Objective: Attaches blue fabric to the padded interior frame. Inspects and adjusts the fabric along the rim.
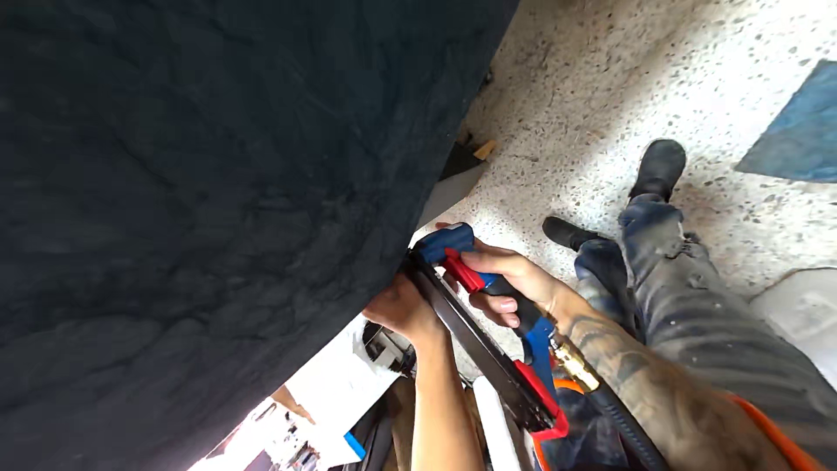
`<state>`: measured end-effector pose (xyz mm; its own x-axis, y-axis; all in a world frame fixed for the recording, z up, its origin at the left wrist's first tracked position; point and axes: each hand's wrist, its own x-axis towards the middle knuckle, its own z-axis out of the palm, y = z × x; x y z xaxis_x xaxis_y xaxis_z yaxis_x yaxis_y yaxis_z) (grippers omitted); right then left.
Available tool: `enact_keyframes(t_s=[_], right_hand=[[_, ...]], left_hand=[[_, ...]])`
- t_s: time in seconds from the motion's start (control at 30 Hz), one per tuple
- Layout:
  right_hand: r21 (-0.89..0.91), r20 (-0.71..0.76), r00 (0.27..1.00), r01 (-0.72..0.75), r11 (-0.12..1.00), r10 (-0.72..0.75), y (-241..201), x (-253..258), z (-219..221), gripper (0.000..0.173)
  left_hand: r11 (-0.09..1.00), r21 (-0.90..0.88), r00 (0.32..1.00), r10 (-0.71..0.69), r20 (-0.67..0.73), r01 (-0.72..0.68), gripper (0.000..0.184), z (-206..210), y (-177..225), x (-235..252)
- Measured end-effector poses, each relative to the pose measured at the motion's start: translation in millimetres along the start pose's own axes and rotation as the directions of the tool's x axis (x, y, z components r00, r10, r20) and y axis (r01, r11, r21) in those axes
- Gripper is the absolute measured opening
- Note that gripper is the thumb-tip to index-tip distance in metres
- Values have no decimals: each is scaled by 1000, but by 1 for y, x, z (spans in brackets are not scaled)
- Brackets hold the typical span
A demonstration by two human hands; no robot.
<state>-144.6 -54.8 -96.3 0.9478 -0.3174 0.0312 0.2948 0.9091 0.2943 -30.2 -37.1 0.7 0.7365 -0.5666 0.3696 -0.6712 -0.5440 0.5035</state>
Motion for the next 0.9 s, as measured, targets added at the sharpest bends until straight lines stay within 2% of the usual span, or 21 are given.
enact_keyframes(t_s=[0.1, 0.2, 0.27, 0.33, 0.37, 0.43, 0.5, 0.57, 0.6, 0.63, 0.7, 0.77, 0.8, 0.83, 0.9], right_hand=[[22, 28, 999, -25, 999, 24, 0, 4, -3, 34], [8, 31, 999, -37, 999, 36, 0, 6, -5, 34], [-38, 13, 999, -40, 998, 41, 1, 6, -4, 34], [-100, -9, 999, -33, 994, 32, -2, 3, 1, 31], [-114, -32, 999, -21, 993, 17, -6, -3, 4, 32], [-141, -105, 994, 16, 990, -31, -22, -23, 20, 36], [-153, -177, 978, 84, 985, -111, -45, -61, 41, 39], [-178, -210, 957, 161, 971, -197, -76, -116, 54, 38], [-191, -218, 945, 202, 961, -242, -94, -145, 62, 38], [-218, -233, 930, 235, 947, -284, -113, -173, 73, 37], [-246, -210, 926, 262, 933, -315, -152, -221, 91, 39], [-235, -215, 927, 257, 937, -308, -193, -255, 110, 42], [-214, -213, 930, 254, 943, -299, -210, -265, 121, 42], [-193, -203, 935, 252, 948, -290, -225, -272, 132, 43], [-139, -161, 953, 236, 962, -257, -253, -277, 146, 44]], left_hand=[[998, 58, 1000, -12, -22, 14, 20, 1, 1, 3], [997, -74, 1000, -19, -25, 17, 20, 2, -3, 4], [972, -226, 998, -57, 24, 61, 21, 0, -7, 4], [848, -482, 968, -130, 215, 221, 16, -3, -9, 4], [726, -578, 915, -188, 356, 374, 22, 0, -6, 4], [475, -586, 739, -250, 625, 657, 34, 16, 7, 7], [410, -551, 647, -139, 749, 726, 35, 49, 43, 15], [321, -616, 646, 17, 763, 719, 52, 94, 102, 19], [250, -650, 656, 68, 751, 718, 54, 114, 142, 20], [184, -674, 667, 105, 737, 716, 47, 128, 184, 21], [-10, -715, 715, 51, 698, 699, 32, 148, 250, 17], [-140, -744, 736, -114, 667, 653, 13, 163, 284, 14], [-158, -762, 740, -182, 647, 628, 10, 167, 292, 12], [-127, -780, 741, -251, 623, 613, 8, 170, 299, 10], [30, -800, 753, -361, 550, 599, 10, 177, 304, 2]])
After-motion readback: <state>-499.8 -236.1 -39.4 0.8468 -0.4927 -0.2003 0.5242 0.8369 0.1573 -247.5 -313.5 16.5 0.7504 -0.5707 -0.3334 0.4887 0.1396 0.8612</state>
